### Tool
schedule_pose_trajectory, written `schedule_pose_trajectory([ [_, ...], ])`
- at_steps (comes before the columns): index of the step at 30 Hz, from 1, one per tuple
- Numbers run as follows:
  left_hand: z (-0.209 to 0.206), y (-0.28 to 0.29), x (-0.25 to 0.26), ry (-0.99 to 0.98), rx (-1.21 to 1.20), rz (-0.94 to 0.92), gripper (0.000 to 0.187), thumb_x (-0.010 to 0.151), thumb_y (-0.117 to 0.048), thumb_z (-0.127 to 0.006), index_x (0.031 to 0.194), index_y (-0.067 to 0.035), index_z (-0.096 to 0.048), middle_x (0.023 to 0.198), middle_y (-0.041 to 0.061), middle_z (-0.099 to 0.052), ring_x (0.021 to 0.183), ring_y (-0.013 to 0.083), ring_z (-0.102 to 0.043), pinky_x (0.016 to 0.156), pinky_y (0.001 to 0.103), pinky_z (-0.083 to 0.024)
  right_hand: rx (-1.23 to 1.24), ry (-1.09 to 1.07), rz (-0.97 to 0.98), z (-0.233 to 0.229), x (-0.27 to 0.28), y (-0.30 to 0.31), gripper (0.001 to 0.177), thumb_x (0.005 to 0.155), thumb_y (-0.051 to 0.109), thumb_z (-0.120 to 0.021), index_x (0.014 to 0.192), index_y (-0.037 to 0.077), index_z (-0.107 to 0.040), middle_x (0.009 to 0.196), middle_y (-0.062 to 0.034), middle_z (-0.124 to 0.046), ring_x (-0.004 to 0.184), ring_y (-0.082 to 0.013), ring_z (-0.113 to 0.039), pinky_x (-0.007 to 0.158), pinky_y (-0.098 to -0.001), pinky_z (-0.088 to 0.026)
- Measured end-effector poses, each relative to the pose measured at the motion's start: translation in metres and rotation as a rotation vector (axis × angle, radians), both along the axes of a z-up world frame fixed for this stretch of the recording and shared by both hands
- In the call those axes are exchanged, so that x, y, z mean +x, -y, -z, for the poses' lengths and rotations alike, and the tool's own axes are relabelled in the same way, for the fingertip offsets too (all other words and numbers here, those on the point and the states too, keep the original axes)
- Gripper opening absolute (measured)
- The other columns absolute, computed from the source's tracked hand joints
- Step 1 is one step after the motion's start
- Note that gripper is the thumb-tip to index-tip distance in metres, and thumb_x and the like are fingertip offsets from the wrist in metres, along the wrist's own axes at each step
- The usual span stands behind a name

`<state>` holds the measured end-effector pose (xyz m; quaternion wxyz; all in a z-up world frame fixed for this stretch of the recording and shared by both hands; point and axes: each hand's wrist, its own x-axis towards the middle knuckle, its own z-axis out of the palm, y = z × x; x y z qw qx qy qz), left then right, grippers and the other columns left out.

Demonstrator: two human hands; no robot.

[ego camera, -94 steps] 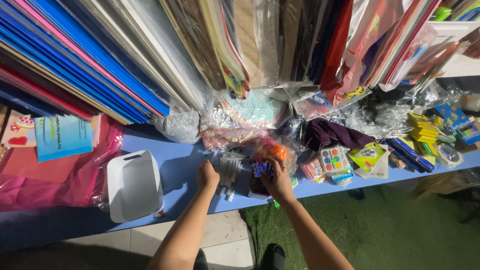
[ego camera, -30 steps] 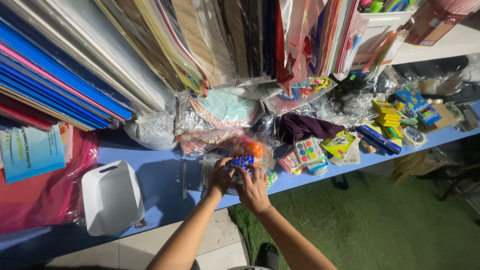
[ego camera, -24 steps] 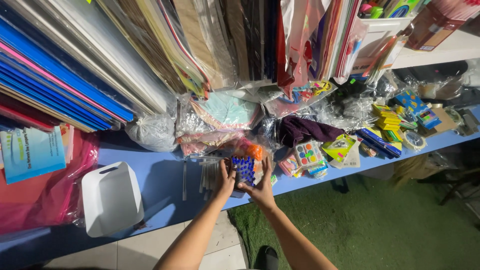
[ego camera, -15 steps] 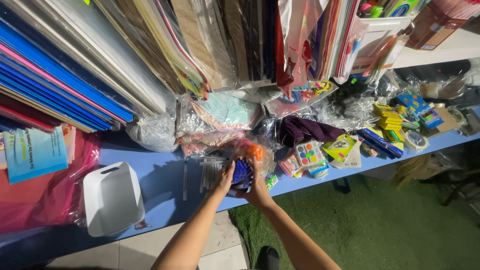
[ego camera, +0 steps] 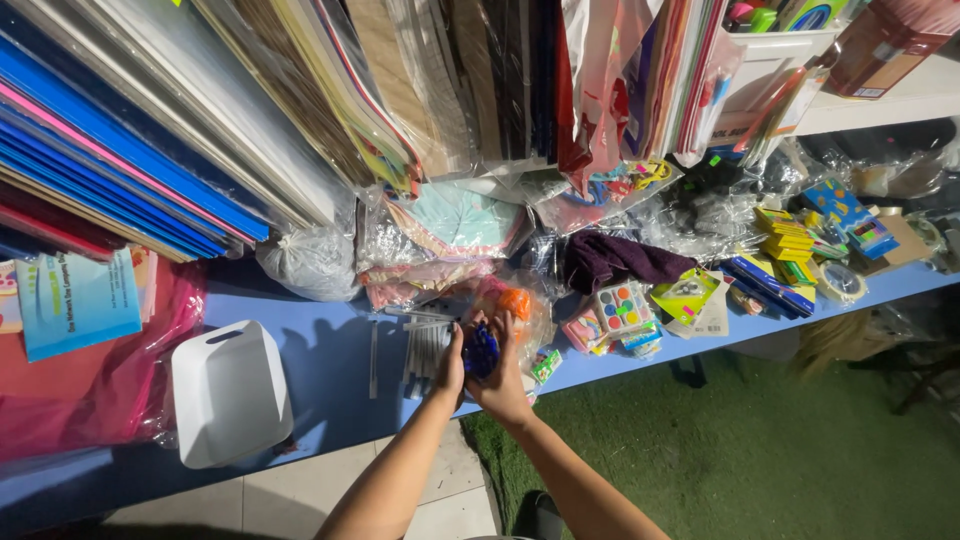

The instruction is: Organizing various stationery items like pens, pencils, and art supplies on a store shelf.

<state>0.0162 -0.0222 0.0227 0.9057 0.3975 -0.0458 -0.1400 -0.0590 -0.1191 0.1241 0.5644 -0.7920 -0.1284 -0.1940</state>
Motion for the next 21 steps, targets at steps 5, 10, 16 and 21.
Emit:
schedule_pose_trajectory([
  [5,-0.013,0.007,-0.013,0.025,0.138,0.007,0.072,0.104,-0.057,-0.033,0.154,-0.007,-0.044,0.157,0.006,-0.049,0.143,0.02,-0.047,0.12,0.036,-0.034,0.259,-0.1,-0.078,0.0,0.002,0.0,0.118,0.069,-0.004,-0.079,0.162,0.008,-0.007,0.154,-0.0201,-0.044,0.143,-0.0309,-0.046,0.117,-0.0374,-0.04],
  [10,-0.01,0.004,-0.016,0.011,0.182,-0.038,0.07,0.105,-0.056,-0.033,0.155,-0.008,-0.042,0.158,0.005,-0.047,0.144,0.0187,-0.043,0.12,0.035,-0.031,0.282,-0.284,0.101,0.01,0.017,-0.004,0.073,0.066,0.0,-0.069,0.138,0.004,-0.058,0.126,-0.0168,-0.068,0.111,-0.0254,-0.064,0.096,-0.0335,-0.053],
  [16,0.045,-0.036,0.0,0.393,0.734,-0.436,0.054,0.094,-0.024,-0.05,0.143,-0.004,-0.055,0.139,0.014,-0.059,0.13,0.0265,-0.054,0.109,0.037,-0.042,0.106,-0.308,0.048,-0.016,0.013,0.014,0.07,0.066,0.002,-0.074,0.134,0.007,-0.059,0.12,-0.0088,-0.065,0.11,-0.0193,-0.063,0.099,-0.0314,-0.049],
  [21,0.02,-0.072,0.028,0.431,1.36,-0.4,0.045,0.088,-0.012,-0.056,0.133,-0.011,-0.059,0.12,0.012,-0.063,0.106,0.0287,-0.062,0.094,0.039,-0.051,0.189,-0.344,0.022,-0.012,0.011,0.014,0.072,0.065,0.003,-0.072,0.135,0.007,-0.057,0.118,-0.0085,-0.065,0.108,-0.0194,-0.063,0.098,-0.0315,-0.05],
])
